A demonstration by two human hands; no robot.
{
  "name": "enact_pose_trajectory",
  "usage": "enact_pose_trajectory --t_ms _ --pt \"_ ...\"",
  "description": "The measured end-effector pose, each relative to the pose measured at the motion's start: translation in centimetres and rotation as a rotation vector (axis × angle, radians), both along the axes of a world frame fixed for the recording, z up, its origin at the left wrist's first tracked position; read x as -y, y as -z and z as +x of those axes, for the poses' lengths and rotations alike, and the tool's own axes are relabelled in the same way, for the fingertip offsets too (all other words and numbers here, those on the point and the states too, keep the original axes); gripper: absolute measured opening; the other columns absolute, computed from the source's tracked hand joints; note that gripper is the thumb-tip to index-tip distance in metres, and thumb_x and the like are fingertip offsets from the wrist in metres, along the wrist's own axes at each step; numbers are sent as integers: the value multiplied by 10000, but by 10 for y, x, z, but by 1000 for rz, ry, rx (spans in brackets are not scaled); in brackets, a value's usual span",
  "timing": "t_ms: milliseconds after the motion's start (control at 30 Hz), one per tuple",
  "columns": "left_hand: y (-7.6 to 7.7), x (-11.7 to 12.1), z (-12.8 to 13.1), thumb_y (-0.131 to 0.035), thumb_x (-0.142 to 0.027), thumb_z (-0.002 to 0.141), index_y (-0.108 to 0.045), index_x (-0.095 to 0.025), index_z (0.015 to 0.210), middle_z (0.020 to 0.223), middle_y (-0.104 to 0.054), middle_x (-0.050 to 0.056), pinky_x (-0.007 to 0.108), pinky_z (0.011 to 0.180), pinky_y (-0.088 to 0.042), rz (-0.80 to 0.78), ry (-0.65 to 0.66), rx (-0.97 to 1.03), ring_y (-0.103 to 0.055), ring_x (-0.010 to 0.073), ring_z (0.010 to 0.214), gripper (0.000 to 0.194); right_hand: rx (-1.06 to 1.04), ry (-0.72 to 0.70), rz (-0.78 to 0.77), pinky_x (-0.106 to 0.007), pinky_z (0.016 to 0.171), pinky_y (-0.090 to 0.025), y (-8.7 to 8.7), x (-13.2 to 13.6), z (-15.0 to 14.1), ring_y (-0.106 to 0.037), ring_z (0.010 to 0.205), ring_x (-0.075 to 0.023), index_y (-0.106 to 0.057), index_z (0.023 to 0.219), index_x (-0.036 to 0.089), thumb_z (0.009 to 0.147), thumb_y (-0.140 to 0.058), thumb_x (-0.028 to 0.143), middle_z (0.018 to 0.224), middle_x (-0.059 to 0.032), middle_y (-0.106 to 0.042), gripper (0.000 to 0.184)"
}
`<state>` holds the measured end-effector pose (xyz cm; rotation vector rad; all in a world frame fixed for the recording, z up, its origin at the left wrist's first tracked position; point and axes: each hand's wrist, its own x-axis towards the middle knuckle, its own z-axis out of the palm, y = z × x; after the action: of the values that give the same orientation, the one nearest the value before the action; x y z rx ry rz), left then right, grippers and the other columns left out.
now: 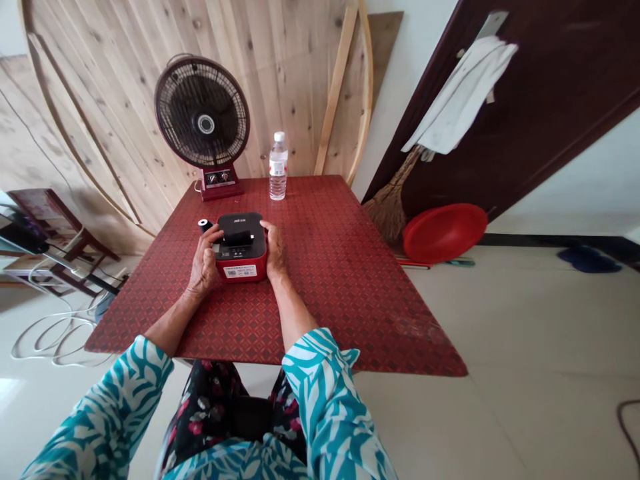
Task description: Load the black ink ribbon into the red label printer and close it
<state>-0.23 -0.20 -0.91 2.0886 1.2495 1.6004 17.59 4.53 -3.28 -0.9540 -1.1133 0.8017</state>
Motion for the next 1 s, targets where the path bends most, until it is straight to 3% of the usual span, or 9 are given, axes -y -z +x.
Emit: enact_pose_trajectory --t_ms 100,233,833,1000 --pt "4 5 2 -299 -698 939 -439 -201 1449 1530 -402 168 473 1192 -296 -43 -11 -8 -367 284 1443 726 -68 -7 -40 -425 1116 -410 3 0 -1 -583 1215 -211 -634 1162 245 891 -355 580 1242 -68 -686 514" --pt "8 7 3 -390 -651 938 -337 -212 1516 1547 -406 159 461 1186 -310 -202 28 15 -392 294 1432 728 -46 -12 -95 -421 1108 -410 7 -2 -1 -576 1218 -215 -652 1142 240 877 -371 589 1260 -64 -686 521" --pt "10 -3 1 -471 -615 920 -437 -216 1468 1551 -426 126 463 1211 -260 -251 156 120 -364 304 1451 679 -74 137 -111 -392 1056 -412 11 4 -4 -582 1137 -199 -680 1096 221 890 -374 489 1164 -49 -704 456" --pt "8 -9 -2 -357 -594 971 -442 -208 1459 1520 -470 133 463 1156 -347 -359 226 453 -449 293 1396 628 -67 134 -114 -374 1020 -435 7 7 -5 -574 1152 -203 -679 1095 216 890 -400 475 1186 -57 -702 432"
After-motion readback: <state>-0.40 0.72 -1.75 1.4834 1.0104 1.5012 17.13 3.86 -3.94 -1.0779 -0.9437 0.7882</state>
